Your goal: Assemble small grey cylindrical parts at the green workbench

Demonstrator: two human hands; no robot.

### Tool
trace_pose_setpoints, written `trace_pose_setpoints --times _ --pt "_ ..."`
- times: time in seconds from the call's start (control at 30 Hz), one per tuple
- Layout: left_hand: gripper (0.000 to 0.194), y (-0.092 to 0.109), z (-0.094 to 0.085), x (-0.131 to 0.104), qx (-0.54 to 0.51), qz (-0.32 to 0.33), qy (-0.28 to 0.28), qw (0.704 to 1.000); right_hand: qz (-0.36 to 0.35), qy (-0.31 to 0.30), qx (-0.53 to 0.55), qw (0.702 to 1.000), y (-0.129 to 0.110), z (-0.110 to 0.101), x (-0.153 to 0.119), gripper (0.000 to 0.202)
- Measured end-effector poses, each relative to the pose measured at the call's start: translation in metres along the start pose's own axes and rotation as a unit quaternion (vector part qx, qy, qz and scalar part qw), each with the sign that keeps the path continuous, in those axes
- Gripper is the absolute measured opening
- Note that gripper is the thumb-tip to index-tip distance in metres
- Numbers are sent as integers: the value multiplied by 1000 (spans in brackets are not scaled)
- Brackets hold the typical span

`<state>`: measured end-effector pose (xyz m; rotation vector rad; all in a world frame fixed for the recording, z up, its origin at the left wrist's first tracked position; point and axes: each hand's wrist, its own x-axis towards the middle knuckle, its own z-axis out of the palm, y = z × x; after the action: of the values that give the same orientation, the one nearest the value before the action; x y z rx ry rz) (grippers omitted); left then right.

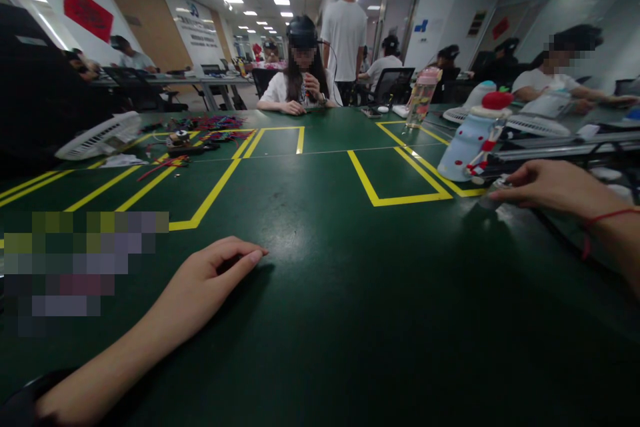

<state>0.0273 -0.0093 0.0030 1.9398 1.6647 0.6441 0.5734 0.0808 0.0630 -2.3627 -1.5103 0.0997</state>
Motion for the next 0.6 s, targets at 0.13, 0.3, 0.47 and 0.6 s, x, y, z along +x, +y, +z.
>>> trace_pose_setpoints --times 0.13,0.3,0.47,0.6 --pt "39 0 0 1 5 -2 -6 1000 -109 88 37 989 -28 17 -27 36" --pt "39 0 1 0 0 -5 -7 1000 -305 22 229 924 -93 56 -106 41" --pt "38 -2 0 0 -2 -11 -9 1000 -496 -118 338 791 -141 76 -183 24" --pt "37 2 2 2 -5 -14 0 1000 -490 -162 320 795 -144 83 -199 32"
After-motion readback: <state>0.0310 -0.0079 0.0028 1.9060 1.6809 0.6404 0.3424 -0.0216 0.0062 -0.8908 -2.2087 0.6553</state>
